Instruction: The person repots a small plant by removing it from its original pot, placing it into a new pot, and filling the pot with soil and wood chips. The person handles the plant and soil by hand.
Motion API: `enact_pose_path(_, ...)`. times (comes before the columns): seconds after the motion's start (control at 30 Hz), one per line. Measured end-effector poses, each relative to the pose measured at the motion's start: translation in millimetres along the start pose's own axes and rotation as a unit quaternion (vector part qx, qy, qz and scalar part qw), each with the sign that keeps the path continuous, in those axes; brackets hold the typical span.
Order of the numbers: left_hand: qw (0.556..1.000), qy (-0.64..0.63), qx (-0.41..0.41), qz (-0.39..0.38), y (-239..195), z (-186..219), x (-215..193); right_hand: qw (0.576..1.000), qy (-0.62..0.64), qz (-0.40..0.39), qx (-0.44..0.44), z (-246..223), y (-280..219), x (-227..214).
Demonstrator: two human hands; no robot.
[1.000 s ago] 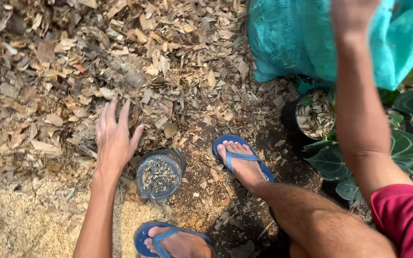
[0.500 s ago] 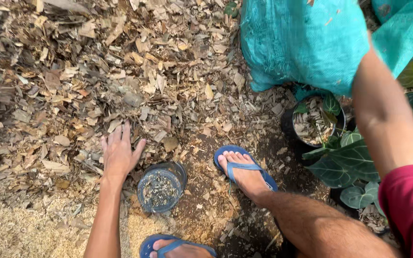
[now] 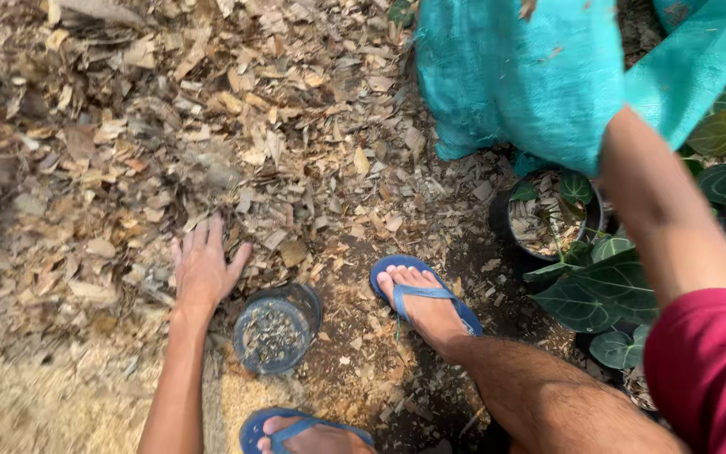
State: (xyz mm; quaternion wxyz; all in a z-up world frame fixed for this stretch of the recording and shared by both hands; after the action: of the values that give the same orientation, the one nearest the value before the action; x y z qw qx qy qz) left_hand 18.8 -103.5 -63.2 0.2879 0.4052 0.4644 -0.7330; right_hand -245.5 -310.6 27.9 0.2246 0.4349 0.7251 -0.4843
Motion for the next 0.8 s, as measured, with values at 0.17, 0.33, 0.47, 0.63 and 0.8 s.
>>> enact_pose_path(0.17,0.999,0.003,0.013,0.033,-3.5,-3.3,-6.4,0.999,0.008,0.033,0.021,-10.1,11.7,-2.2)
enact_pose_path(0.33,1.000,-0.007,-0.020,0.007,-1.9,-3.6,3.9,0.995,-0.088,0.032,-0.024,-16.1,2.5,8.3)
enact_pose_path(0.47,0.999,-0.021,-0.030,-0.002,-2.7,-6.3,-3.3,0.995,-0.074,0.062,-0.021,-24.1,8.5,14.3)
enact_pose_path(0.63,0.999,-0.027,-0.035,-0.001,-5.8,-4.4,-4.0,0.997,-0.003,-0.012,0.077,-6.8,3.0,36.9)
enact_pose_path(0.8,0.998,-0.037,-0.046,-0.020,-8.3,-5.8,-8.4,0.992,-0.095,0.084,-0.026,-32.4,8.5,22.6)
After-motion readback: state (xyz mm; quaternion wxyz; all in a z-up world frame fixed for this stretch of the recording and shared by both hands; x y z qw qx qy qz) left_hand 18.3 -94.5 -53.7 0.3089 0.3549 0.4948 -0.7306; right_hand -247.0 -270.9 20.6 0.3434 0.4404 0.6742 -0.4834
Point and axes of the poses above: each hand's wrist, its own y-axis towards the middle knuckle, its own x-axis out of the palm, z = x × y, the point moved 10 cm from there along y, towards the middle knuckle, and after that the axes turned 13 degrees about -x, right-handed, at the moved point
